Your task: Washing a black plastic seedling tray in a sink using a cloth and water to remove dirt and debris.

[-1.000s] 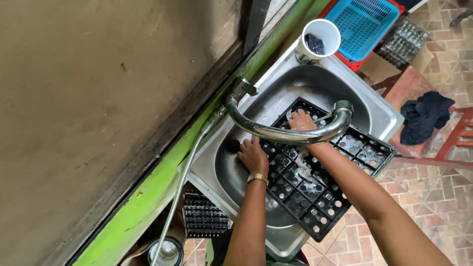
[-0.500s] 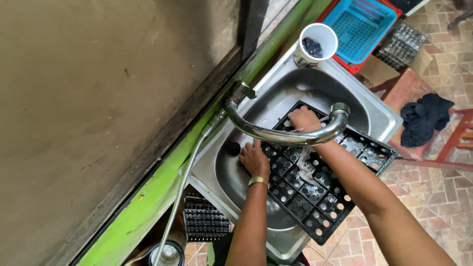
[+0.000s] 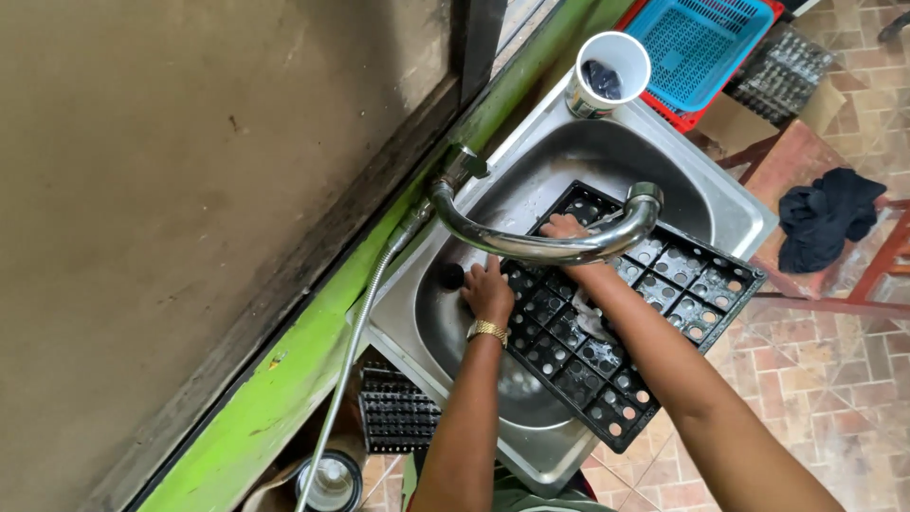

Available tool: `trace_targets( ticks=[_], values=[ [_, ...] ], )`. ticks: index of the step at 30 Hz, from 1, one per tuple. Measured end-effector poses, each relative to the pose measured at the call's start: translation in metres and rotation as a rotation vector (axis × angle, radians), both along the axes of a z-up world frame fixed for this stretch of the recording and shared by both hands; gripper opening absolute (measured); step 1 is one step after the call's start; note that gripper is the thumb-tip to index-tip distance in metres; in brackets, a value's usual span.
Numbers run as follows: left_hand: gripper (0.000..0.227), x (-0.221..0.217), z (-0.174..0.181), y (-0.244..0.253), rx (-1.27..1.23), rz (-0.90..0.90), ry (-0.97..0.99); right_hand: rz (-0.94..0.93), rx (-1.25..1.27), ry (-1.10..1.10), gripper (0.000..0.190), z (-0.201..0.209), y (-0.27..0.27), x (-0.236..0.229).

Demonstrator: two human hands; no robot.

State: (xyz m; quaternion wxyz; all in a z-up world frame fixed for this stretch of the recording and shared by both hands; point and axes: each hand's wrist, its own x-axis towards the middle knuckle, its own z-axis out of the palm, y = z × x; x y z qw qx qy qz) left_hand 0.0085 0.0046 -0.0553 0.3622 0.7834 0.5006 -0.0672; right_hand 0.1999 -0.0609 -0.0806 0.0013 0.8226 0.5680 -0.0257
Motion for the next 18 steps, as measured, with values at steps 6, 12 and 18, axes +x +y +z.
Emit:
trace_targets(
  ticks=[6,12,18],
  values=[
    [0.062,-0.049,0.090,-0.016,-0.134,0.566,-0.158,-0.065,0.002,0.230,0.006,-0.026,0.016,0.030],
    [0.069,-0.042,0.057,-0.065,-0.404,1.131,-0.441,-0.159,0.072,0.371,0.013,-0.036,0.009,0.003],
    [0.062,-0.029,0.072,-0.055,-0.561,1.119,-0.431,-0.049,-0.014,-0.108,0.016,-0.026,0.017,-0.014]
  ],
)
